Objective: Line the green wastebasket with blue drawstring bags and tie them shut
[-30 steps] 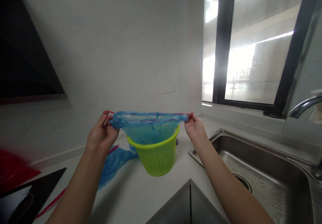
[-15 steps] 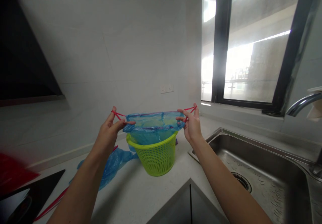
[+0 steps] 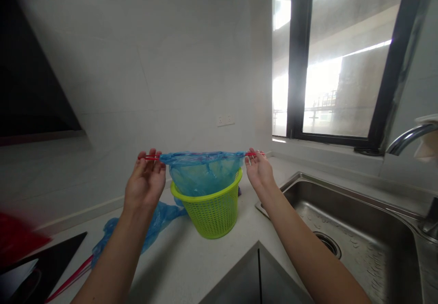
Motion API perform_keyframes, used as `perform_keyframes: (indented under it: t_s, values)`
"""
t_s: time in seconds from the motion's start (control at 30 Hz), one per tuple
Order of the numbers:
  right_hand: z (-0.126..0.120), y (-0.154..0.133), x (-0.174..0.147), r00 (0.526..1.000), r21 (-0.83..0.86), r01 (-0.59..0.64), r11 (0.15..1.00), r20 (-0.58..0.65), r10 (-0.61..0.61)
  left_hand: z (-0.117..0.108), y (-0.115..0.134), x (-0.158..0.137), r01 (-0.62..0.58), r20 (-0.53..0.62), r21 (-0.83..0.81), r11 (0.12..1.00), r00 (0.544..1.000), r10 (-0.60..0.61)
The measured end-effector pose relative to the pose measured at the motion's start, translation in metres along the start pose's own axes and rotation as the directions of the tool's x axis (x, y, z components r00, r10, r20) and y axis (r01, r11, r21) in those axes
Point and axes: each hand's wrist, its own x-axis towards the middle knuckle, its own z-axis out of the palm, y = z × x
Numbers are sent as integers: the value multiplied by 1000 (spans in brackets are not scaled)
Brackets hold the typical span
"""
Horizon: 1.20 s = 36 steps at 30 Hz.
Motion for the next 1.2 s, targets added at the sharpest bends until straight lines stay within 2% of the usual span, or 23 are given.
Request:
perform_keyframes:
  t_s: [0.1,0.17,0.27,0.33,0.37,0.43,0.57,0.67,0.73,0.83,0.9,0.97,1.13,1.2]
  values:
    - [3,-5,1,997,67,-69,995,-27,71,3,1,-2,29,-50,-88,996,998,-33]
    - [5,-6,0,997,87,-70,994,-22,72,4,0,-5,18,-42,-94,995,999,-22]
    - [7,-4,-7,996,44,71,996,42,-73,5,0,-14,-67,95,46,997,994,62]
    - [11,-1,-16,961,-59,245,968,145,-235,9,2,-23,-165,224,187,968,967,122]
    - [14,1,-21,930,-120,330,936,209,-301,11,3,-27,-214,276,250,944,950,143]
    - [21,5,-29,877,-241,438,866,325,-354,17,6,-34,-301,351,343,890,920,176]
    - [36,21,-29,790,-448,557,700,545,-280,31,2,-34,-419,466,493,763,867,175]
    - [40,37,-17,724,-582,646,494,673,-153,37,-14,-28,-462,543,608,646,835,86]
    - [38,46,-12,709,-638,682,359,697,-107,39,-25,-26,-489,591,671,558,807,-3]
    - [33,53,-13,682,-649,718,251,728,-69,39,-37,-28,-561,668,702,439,732,-134]
    - [32,53,-17,653,-628,736,253,757,-21,39,-40,-29,-607,706,690,394,685,-180]
    - [35,49,-21,635,-616,729,299,771,43,39,-43,-31,-620,713,688,378,674,-192]
    - [42,40,-30,632,-632,643,432,757,168,42,-49,-36,-538,635,719,440,765,-103]
    - [42,38,-33,645,-651,594,473,737,202,43,-51,-39,-555,626,732,395,776,-70]
